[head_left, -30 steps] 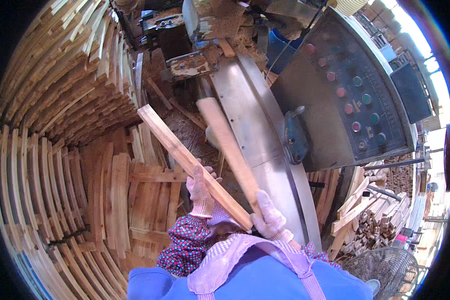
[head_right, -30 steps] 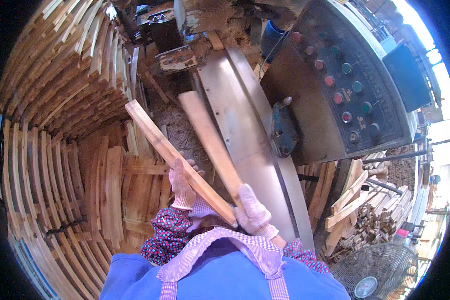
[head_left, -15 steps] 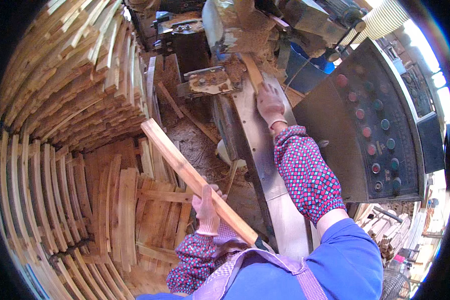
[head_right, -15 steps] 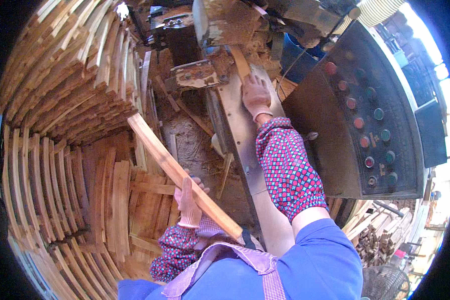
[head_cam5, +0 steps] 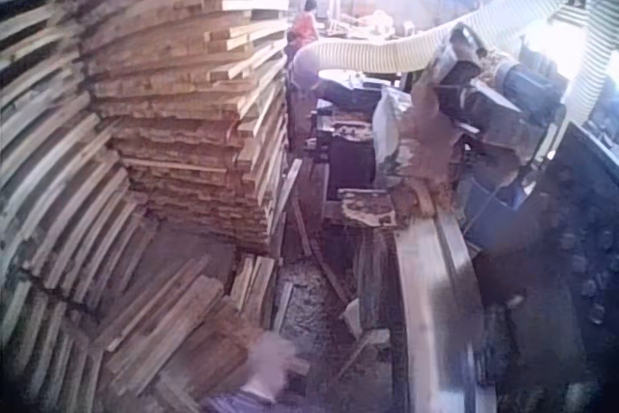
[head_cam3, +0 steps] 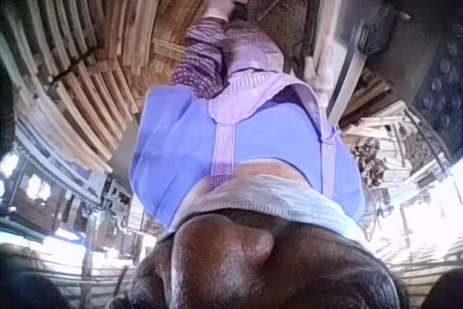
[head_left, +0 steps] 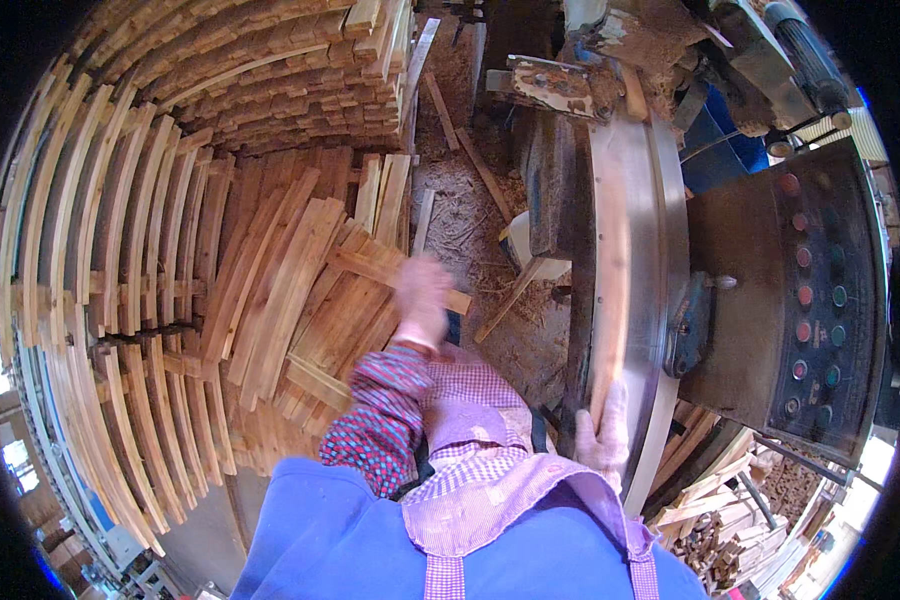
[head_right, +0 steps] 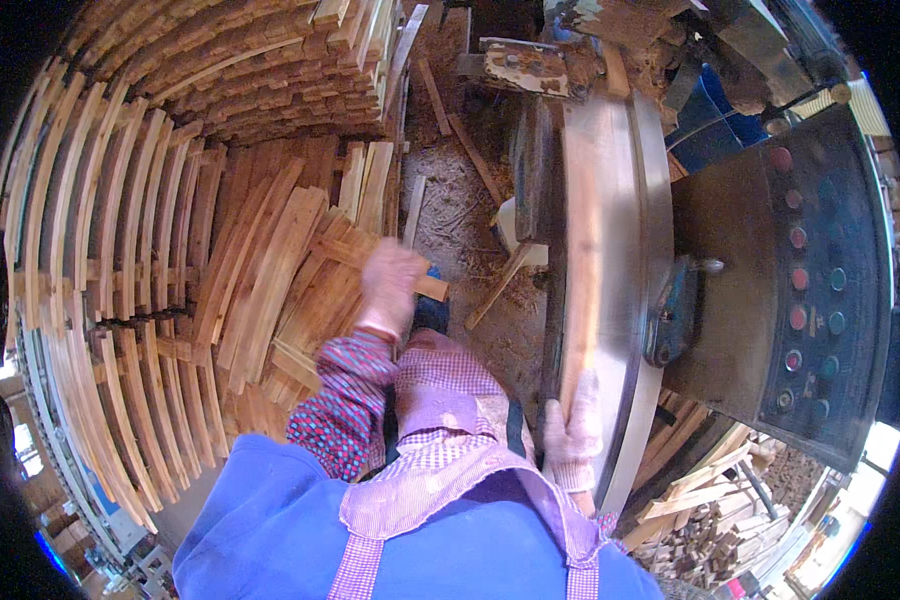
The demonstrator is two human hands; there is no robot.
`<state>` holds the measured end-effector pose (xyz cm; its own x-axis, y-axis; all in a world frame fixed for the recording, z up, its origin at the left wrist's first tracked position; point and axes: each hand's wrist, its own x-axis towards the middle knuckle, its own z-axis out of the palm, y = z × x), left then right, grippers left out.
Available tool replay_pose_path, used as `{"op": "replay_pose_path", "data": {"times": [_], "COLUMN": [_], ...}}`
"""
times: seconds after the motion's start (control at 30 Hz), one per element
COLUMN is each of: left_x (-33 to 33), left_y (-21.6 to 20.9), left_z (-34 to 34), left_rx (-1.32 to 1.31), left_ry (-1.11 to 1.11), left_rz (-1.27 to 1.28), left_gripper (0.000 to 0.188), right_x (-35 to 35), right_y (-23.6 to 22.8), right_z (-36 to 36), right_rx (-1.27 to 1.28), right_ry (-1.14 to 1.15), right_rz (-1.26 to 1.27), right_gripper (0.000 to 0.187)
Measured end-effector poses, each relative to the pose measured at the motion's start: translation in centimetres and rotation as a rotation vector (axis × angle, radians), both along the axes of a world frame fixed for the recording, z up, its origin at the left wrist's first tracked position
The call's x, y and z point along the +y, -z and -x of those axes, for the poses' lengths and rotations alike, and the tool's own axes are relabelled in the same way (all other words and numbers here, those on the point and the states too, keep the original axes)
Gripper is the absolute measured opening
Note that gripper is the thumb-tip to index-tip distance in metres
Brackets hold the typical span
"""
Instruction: The person processes wooden planks by picking them up from a pile and feeding them one by one through a woodworking machine.
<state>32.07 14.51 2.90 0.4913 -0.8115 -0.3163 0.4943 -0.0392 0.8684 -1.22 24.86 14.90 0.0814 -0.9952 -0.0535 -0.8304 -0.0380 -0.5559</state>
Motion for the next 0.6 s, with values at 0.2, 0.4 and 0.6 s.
{"op": "replay_pose_path", "data": {"times": [0.2, 0.4, 0.6], "left_x": [5.7, 7.7, 12.3], "left_y": [13.4, 15.2, 9.9], "left_z": [-18.0, -20.1, -10.5], "left_rx": [0.291, 0.342, 0.684], "left_ry": [-0.816, -1.153, -0.814], "left_rz": [-0.197, -0.111, 0.017], "left_gripper": [0.053, 0.055, 0.043], "right_x": [-10.6, -38.7, -43.3], "right_y": [2.8, 8.4, 5.3], "right_z": [0.4, 0.2, -6.3], "right_rx": [0.522, 0.632, 0.164], "right_ry": [-0.081, -0.184, -0.225], "right_rz": [0.283, 0.537, 0.555], "right_gripper": [0.052, 0.051, 0.041]}}
